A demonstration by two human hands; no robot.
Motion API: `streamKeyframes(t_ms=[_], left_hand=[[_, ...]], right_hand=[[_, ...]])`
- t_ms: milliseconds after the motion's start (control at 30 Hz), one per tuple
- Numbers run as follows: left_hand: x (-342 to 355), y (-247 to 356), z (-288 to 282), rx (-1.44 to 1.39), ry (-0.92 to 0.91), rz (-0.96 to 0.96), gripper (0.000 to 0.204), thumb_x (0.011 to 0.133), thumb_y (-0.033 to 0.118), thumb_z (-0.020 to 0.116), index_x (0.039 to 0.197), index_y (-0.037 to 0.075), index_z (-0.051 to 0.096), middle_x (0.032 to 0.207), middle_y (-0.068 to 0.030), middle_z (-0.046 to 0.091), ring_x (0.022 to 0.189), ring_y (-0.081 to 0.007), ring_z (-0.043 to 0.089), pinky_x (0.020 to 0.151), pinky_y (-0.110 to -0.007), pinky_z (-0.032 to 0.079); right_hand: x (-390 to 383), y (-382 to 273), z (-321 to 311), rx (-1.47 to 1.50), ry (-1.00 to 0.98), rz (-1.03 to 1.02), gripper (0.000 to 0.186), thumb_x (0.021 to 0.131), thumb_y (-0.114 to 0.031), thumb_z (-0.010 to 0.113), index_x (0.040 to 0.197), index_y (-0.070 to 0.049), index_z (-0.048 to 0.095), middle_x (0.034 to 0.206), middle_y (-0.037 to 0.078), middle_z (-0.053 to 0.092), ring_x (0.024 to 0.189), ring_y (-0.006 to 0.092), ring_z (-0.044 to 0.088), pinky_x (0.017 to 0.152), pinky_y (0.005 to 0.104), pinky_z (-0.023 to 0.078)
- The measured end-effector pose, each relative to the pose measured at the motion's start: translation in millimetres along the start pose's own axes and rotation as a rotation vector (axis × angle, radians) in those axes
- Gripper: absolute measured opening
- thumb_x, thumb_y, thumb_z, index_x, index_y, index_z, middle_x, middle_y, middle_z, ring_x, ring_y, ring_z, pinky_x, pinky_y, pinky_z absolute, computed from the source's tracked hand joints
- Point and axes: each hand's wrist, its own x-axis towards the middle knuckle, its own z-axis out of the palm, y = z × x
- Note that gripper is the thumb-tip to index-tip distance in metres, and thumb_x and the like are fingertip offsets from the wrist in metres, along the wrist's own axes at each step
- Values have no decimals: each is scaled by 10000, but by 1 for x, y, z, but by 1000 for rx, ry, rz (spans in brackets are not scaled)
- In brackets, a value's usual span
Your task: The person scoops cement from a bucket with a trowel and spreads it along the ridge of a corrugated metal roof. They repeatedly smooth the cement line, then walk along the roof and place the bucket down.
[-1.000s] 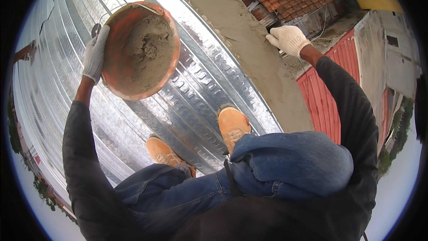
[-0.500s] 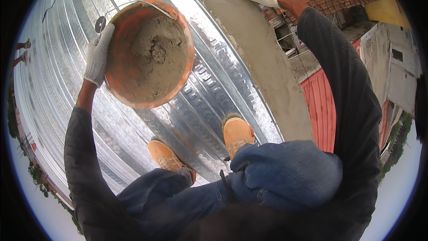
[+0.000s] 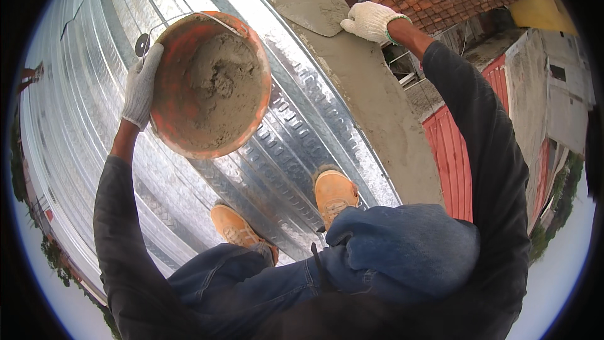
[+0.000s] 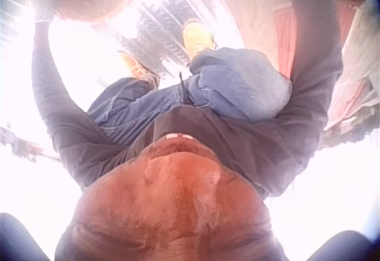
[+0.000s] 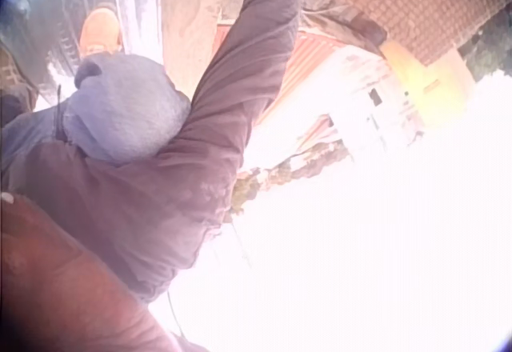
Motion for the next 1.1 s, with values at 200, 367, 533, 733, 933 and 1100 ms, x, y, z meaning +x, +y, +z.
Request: streamKeyframes(t_ms=[200,367,533,733,933,1100], left_hand=[[-2,3,5,24,4,-6,569,1159,482,679,1369,-38,770,1192,-75,798,1064,-133,737,962,-320,594],[0,-3,-3,1,-12,4,568,1162,480,676,1376,-38,771,1199,-78,801,1050,-132,741,944,-318,601],[3,-3,2,-26,-31,10,572,1164,481,672,1376,-41,773,1206,-82,804,1056,-136,742,948,-318,601],[2,-4,0,-39,-32,32,578,1165,486,667,1384,-39,772,1206,-84,805,1058,-136,744,954,-320,603],[-1,4,6,-17,-38,-22,594,1156,513,674,1389,-25,771,1203,-83,804,1055,-138,749,955,-319,605],[2,-4,0,-44,-12,-21,592,1144,527,689,1367,-16,772,1211,-74,793,1072,-140,743,949,-314,604]], right_hand=[[-113,8,68,99,-75,113,556,1077,-430,570,1039,75,798,1018,327,775,991,504,760,929,580,586],[-158,1,50,397,-247,236,548,1086,-453,594,987,64,744,866,202,726,754,333,722,714,484,590],[-117,16,6,997,-82,315,454,1137,-465,602,978,-46,676,780,-9,598,597,92,567,522,304,505],[-68,53,-22,1064,-243,386,435,1159,-439,600,931,-77,676,687,-41,586,498,43,521,415,229,426],[-118,73,26,1228,-446,568,459,1165,-404,577,836,-88,630,566,-13,553,412,79,526,347,284,488],[-172,84,58,1282,-501,592,476,1177,-386,520,824,-84,622,560,-11,539,395,90,496,353,276,463]])
